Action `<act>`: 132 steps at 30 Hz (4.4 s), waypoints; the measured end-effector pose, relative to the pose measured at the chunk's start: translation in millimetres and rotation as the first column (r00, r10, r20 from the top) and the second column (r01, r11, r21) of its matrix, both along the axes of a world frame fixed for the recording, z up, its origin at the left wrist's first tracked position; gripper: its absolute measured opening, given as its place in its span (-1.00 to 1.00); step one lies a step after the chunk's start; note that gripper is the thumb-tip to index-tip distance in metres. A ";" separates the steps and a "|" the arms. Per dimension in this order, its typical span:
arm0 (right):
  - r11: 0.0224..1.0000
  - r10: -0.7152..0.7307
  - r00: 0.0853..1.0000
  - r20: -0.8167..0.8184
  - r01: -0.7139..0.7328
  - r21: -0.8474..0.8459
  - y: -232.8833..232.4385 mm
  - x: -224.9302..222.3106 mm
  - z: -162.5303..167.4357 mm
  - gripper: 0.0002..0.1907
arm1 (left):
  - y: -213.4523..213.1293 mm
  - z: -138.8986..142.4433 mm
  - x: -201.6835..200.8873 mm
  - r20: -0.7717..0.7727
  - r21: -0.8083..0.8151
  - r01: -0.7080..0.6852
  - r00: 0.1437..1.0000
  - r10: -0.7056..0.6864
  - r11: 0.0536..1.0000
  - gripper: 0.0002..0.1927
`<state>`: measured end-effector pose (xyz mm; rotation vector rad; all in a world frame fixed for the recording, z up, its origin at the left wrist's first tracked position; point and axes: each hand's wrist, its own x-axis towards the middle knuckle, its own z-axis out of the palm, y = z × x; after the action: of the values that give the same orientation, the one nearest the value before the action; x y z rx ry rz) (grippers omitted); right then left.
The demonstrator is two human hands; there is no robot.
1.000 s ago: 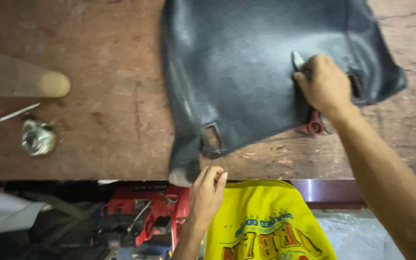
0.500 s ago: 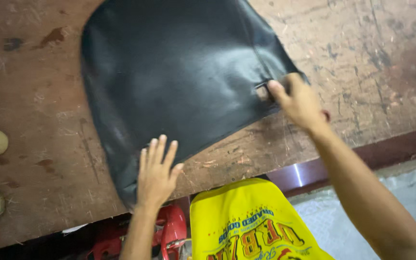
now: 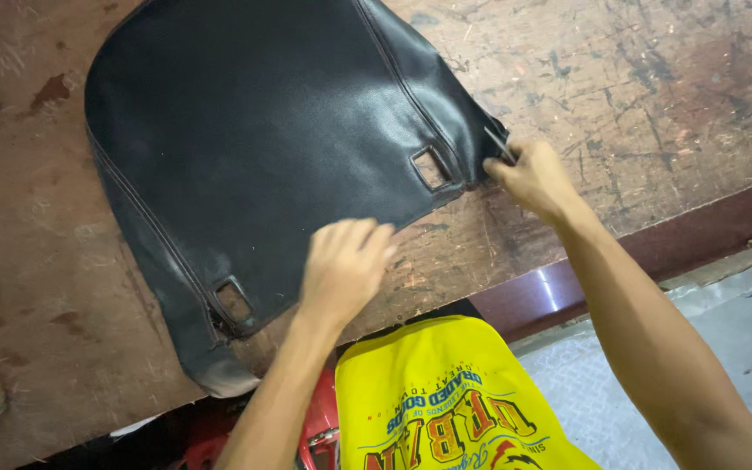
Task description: The person trims the edges of a black leather bag using scissors. They hold the bag steady with one hand while cutting along the seam with the other, then flip the bag to trim another edge.
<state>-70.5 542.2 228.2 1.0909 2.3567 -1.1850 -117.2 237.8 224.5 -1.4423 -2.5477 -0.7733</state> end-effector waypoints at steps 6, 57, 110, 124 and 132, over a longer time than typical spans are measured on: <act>0.995 -0.012 0.971 -0.240 -0.013 -0.099 10.0 -4.5 22.6 -0.71 | 111.8 4.6 -26.5 -0.016 0.051 0.200 0.980 -0.200 0.978 -0.72; 0.998 -0.001 0.988 0.154 -0.008 0.057 -13.5 -30.7 -69.0 -0.67 | 172.7 -121.0 -203.5 0.347 0.328 0.657 0.585 -0.733 0.679 -0.65; 0.541 0.512 0.813 0.278 -0.556 0.631 21.7 -32.0 -123.4 -0.82 | 237.4 -186.3 -210.0 0.416 0.293 0.726 0.488 -0.767 0.622 -0.81; 0.564 0.476 0.721 0.504 -0.690 0.453 9.2 -60.8 -84.3 -0.77 | 239.8 -188.0 -213.5 0.427 0.308 0.729 0.469 -0.773 0.612 -0.79; 0.514 0.477 0.585 0.656 -0.791 0.332 12.3 -66.4 -83.1 -0.73 | 235.9 -192.0 -214.1 0.442 0.283 0.715 0.494 -0.749 0.639 -0.76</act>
<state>-136.9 554.5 145.1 0.3918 2.3642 0.1617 -331.3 473.7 32.6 -2.6700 -2.0393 -1.5324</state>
